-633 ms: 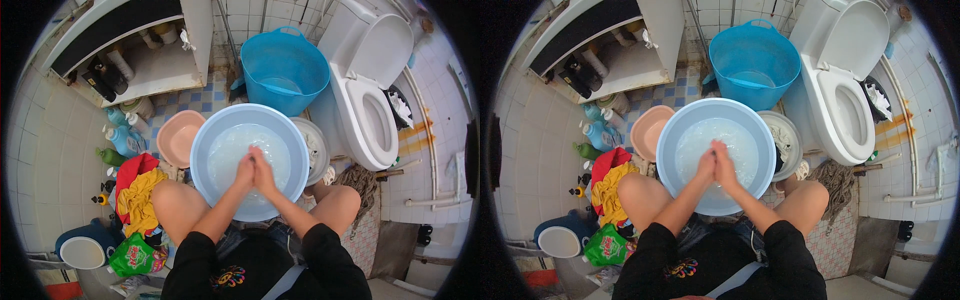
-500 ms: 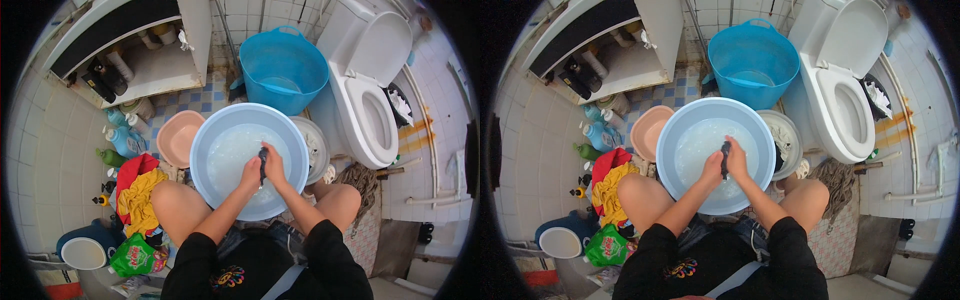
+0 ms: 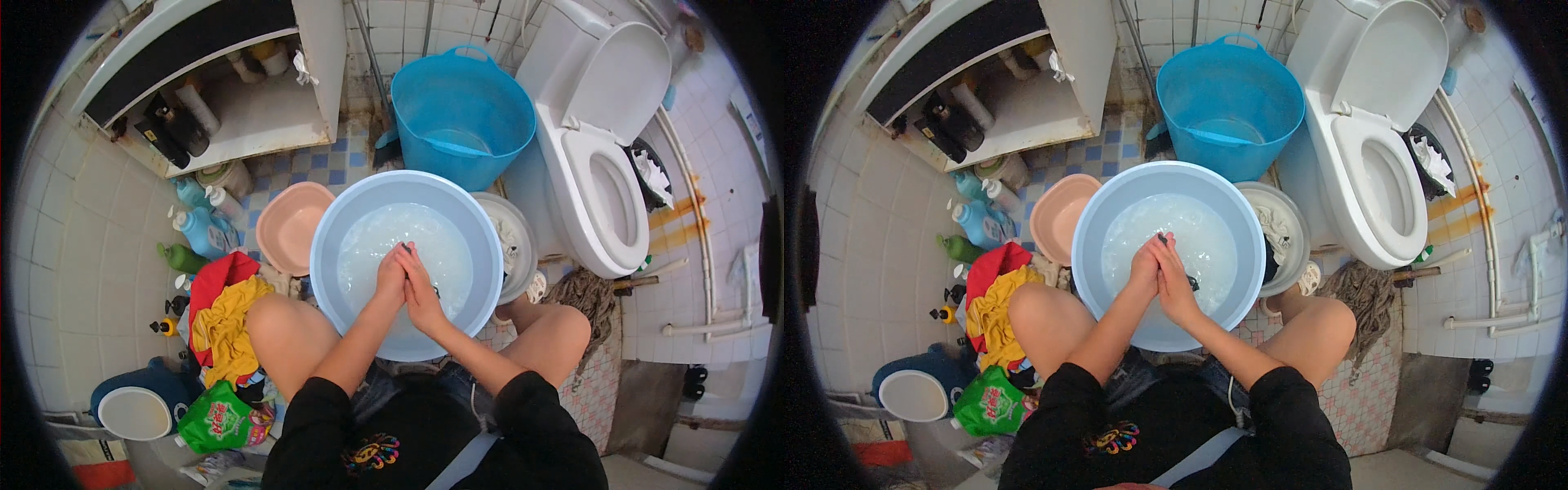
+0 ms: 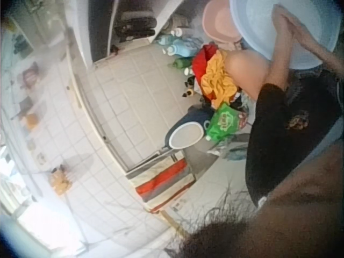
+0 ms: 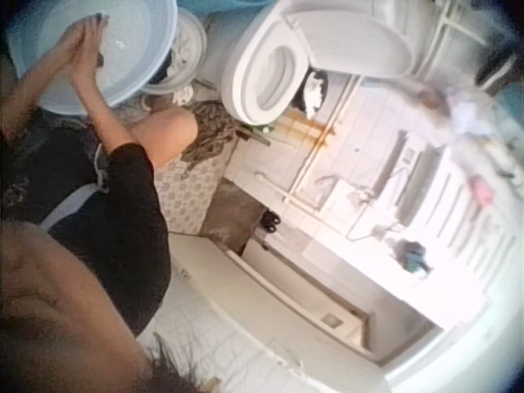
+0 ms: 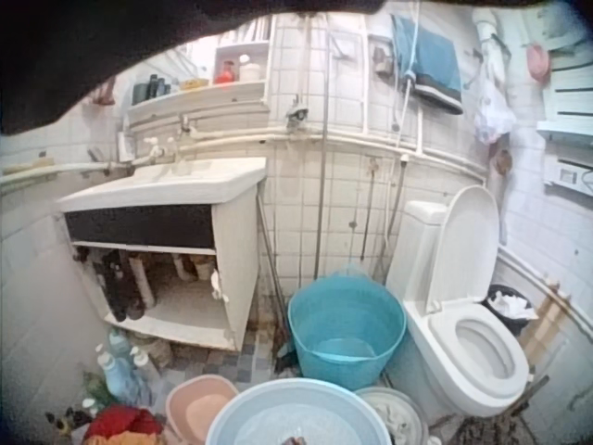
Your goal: The person hand-washes a white shirt in a basin of soapy water, wrings it out, places it into an adjacent container, and then washes a dark sock in the basin.
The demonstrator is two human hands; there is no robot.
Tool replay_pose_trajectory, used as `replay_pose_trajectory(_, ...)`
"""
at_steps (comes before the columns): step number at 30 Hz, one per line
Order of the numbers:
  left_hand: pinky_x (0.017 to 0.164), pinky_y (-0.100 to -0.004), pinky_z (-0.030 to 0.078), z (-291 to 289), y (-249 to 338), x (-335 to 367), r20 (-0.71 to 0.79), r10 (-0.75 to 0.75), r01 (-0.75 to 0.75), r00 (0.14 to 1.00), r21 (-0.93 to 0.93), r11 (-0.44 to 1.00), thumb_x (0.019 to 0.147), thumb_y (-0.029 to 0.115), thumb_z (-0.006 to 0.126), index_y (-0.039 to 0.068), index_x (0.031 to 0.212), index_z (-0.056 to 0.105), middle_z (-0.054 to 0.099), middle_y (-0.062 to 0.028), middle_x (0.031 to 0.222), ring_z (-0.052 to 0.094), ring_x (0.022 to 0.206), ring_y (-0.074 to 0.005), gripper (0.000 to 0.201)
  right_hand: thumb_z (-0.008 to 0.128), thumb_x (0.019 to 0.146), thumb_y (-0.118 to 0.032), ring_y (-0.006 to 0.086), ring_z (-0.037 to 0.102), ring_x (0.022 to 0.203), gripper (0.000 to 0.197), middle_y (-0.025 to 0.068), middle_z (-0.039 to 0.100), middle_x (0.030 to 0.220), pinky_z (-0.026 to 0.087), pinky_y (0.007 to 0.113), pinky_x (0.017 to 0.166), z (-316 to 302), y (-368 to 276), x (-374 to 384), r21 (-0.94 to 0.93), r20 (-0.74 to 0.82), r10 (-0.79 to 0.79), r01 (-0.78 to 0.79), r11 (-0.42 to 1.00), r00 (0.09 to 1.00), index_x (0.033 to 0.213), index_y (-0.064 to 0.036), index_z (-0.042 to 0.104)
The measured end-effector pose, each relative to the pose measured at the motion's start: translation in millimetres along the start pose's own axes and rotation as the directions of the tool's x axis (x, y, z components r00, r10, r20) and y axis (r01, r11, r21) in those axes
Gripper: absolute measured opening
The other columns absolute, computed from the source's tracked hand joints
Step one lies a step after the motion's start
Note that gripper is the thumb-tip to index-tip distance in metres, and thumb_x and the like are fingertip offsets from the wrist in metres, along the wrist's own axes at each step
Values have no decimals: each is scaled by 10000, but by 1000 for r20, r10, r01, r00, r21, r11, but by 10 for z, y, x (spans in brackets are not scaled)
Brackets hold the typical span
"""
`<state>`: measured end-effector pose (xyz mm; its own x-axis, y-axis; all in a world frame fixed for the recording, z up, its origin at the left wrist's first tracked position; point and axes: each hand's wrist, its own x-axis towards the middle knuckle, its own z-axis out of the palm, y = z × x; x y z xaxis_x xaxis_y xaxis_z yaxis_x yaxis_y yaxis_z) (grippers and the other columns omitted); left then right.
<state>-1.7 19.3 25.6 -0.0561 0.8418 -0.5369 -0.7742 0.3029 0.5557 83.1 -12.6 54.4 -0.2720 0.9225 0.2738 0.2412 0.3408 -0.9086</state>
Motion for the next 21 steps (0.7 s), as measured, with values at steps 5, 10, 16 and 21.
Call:
replay_pose_trajectory(5, 884, -331, 391, 244, 38, -81, 121, 73, -82, 990, 69, 994, 907, 255, 389, -10, 1244, 367, 463, -126, 1180, 493, 1036, -208, 429, 544, 777, -28, 307, 498, 976, 366, 183, 478, 1107, 383, 366, 866, -403, 274, 194, -56, -84, 191, -196, 979, 978, 1123, 11, 429)
replay_pose_trajectory(10, 913, -272, 326, -108, -38, 145, 233, -9, -48, 972, 240, 970, 899, 511, 266, 28, 1149, 497, 530, -76, 1112, 429, 1093, -154, 591, 535, 804, -29, 168, 530, 689, 268, 90, 520, 935, 452, 258, 617, -553, -201, 314, 780, 230, 618, -523, 345, 751, 1061, 1, 464)
replay_pose_trajectory(16, 897, -360, 370, -107, -220, 185, 240, -43, -63, 970, 415, 908, 872, 581, 187, 52, 1140, 496, 547, -50, 1089, 501, 1037, -186, 668, 491, 836, -75, 150, 456, 686, 283, 132, 495, 954, 419, 238, 591, -822, -415, 394, 882, 414, 478, -471, 0, 775, 1094, 34, 452)
replay_pose_trajectory(21, 840, -380, 431, 259, 20, -184, 621, -248, 343, 743, -36, 939, 886, 537, 227, 71, 1155, 463, 553, -81, 1072, 530, 993, -209, 587, 555, 813, -54, 137, 474, 681, 265, 76, 522, 873, 418, 236, 589, -944, -355, 364, 912, 387, 369, -411, -15, 845, 1050, 30, 471)
